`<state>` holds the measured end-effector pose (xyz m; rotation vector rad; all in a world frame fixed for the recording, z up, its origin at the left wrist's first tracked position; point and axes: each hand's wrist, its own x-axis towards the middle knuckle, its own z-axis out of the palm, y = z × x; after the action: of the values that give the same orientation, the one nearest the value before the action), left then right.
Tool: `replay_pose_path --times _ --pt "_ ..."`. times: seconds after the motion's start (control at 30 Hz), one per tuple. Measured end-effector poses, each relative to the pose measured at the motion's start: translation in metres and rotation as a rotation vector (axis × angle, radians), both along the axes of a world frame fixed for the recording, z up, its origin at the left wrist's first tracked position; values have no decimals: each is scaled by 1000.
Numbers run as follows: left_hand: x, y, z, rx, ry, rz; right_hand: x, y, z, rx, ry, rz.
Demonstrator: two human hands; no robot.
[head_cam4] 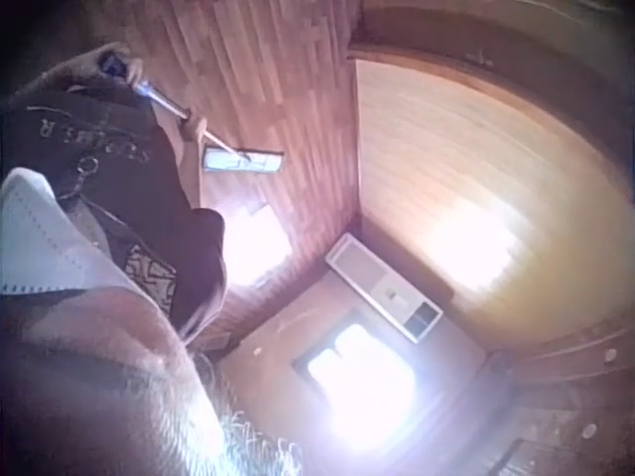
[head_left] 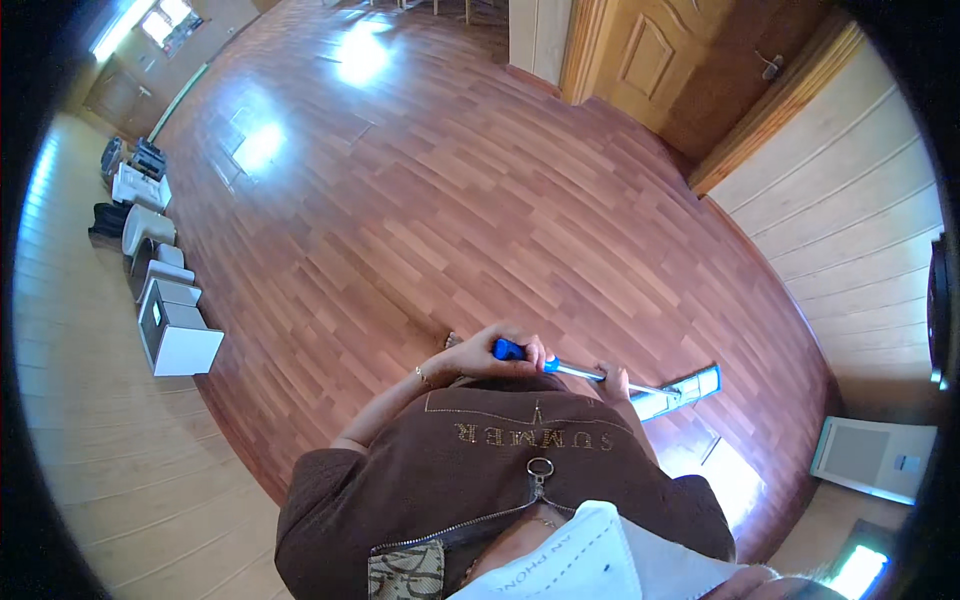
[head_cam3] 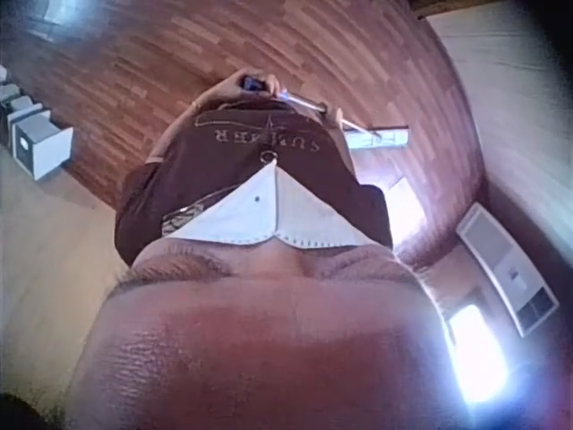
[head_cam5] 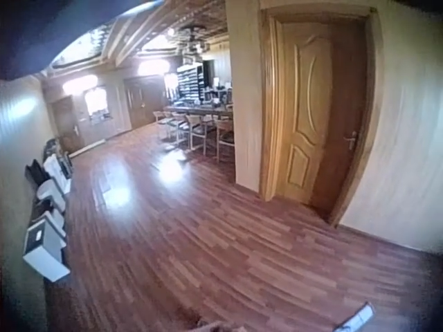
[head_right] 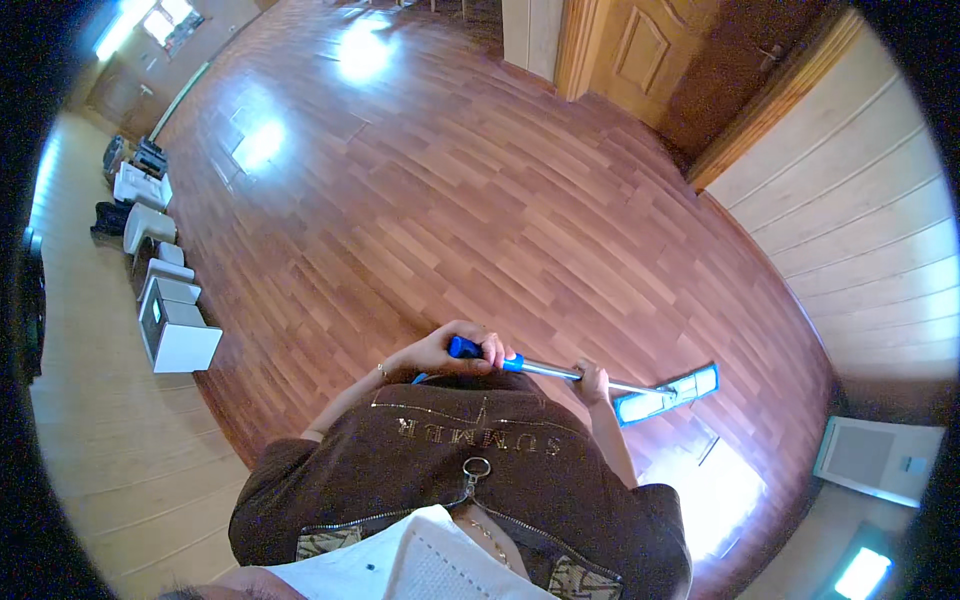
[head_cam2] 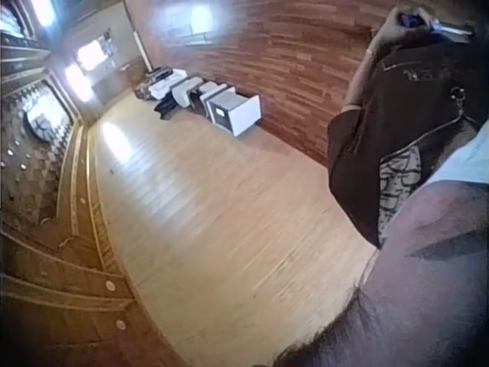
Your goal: Mopping a wooden floor using a flat mop in a workshop area.
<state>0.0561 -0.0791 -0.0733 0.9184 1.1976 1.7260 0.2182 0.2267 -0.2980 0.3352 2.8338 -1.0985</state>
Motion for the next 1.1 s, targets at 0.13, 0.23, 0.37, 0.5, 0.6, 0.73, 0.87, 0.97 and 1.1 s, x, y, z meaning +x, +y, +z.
replay_pose_path --times 0.13,0.23,0.37,0.5,0.6,0.73,0.87,0.97,1.1 --pt "2 7 23 -29 -26 -94 20 -11 9 5 3 -103" --pt "-3 5 33 -25 63 -147 29 -17 14 -25 1 -117" --pt "-12 -13 53 -3 156 -144 23 -36 18 -9 57 -105" --pt "-21 -58 72 35 226 -79 -13 -73 41 5 33 24" --pt "-26 -97 95 22 251 26 -47 -107 53 -18 67 109" --pt "-8 -158 126 92 334 296 -106 -167 76 -74 42 337" --pt "-2 -208 149 58 621 477 -160 -234 106 -160 62 498" --pt "16 -236 161 73 741 613 -179 -282 144 -213 47 655" --pt "29 -256 153 210 897 642 -190 -317 139 -222 137 817"
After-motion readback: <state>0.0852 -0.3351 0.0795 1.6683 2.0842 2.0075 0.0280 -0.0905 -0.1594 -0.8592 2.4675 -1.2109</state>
